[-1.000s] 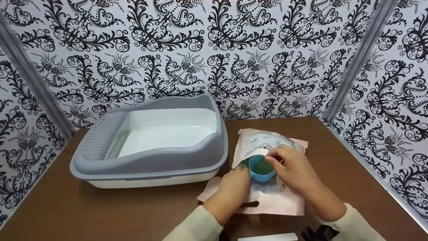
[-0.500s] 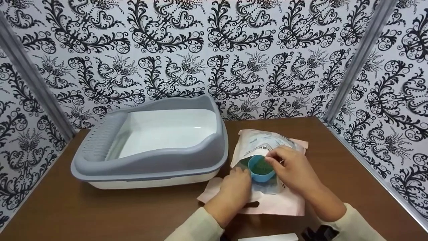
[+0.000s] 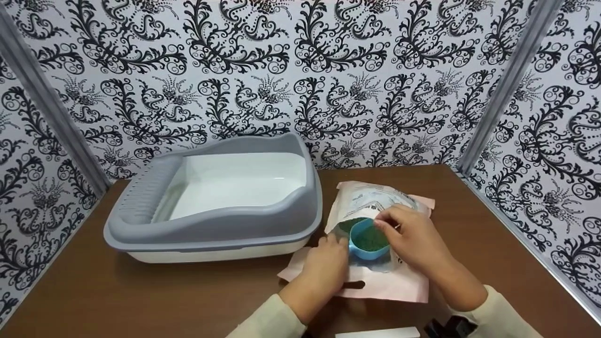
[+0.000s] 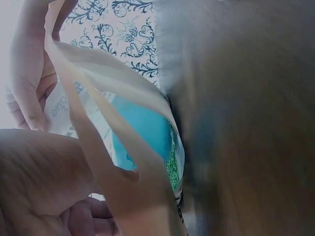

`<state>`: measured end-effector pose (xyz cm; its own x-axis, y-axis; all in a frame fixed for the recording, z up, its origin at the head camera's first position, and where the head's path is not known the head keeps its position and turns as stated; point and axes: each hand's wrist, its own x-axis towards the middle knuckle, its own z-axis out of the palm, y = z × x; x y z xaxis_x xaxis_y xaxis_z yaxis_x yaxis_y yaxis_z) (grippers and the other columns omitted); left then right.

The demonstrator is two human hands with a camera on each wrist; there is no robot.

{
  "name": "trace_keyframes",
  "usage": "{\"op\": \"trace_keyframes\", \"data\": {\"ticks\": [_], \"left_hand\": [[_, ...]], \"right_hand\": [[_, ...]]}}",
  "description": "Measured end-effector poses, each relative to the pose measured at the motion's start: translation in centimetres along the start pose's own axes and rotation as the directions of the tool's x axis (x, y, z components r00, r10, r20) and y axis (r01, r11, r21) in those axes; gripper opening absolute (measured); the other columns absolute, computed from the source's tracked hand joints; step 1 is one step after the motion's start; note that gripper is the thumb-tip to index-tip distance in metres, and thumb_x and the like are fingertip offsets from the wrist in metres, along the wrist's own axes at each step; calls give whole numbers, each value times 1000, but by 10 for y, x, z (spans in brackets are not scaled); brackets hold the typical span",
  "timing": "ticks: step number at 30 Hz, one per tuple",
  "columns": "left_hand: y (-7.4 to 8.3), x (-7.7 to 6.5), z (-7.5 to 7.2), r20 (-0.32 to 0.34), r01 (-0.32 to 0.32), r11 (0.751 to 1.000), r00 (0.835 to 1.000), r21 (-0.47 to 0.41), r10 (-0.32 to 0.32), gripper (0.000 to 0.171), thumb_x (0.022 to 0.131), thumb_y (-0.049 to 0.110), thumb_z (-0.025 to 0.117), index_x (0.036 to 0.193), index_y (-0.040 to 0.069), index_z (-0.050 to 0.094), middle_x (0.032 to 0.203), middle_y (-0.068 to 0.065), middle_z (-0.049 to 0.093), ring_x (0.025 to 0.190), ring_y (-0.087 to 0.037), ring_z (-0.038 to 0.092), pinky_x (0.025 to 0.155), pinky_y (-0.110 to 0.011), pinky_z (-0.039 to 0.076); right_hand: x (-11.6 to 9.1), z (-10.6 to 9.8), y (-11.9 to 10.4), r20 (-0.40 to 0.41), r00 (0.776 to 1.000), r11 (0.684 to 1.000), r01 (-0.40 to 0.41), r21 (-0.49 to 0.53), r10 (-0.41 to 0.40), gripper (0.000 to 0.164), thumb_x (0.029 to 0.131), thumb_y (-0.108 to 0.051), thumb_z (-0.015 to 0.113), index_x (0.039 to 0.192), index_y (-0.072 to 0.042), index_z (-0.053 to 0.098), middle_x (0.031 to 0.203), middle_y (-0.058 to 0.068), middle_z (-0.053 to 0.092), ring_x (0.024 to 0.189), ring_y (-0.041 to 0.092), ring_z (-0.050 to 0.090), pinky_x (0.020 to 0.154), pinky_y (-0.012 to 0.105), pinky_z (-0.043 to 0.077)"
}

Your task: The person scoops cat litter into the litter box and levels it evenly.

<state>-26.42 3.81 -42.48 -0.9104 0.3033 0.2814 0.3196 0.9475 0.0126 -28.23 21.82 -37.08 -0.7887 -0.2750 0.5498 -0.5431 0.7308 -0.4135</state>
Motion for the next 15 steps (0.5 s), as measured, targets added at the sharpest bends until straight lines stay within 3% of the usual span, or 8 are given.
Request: {"op": "trace_keyframes", "data": {"ticks": [4,11,15], "left_hand": [[-6,-2,0,6,-2,1000,1000,-13,3,17,89,17,61,104,10,59,94,-8,58,85,-21,57,60,-35,53],[-17,-9,3,-90,10,999,996,-37,-13,11,88,14,59,99,11,62,89,-7,57,83,-21,58,59,-38,54],[-23,-13,3,-91,-1,999,996,-42,-3,13,86,13,61,99,10,62,89,-7,56,83,-21,58,58,-38,54]], "right_hand": [[-1,0,0,-2,1000,1000,-1,-4,1,5,86,-20,71,87,-15,69,82,-10,63,72,5,56,65,23,50],[-1,0,0,4,1000,1000,-5,-8,5,7,87,-21,70,86,-14,69,82,-10,63,72,6,55,65,23,49],[-1,-1,0,8,1000,1000,-12,-8,12,6,87,-21,70,86,-15,69,82,-10,63,72,6,55,65,23,49]]}}
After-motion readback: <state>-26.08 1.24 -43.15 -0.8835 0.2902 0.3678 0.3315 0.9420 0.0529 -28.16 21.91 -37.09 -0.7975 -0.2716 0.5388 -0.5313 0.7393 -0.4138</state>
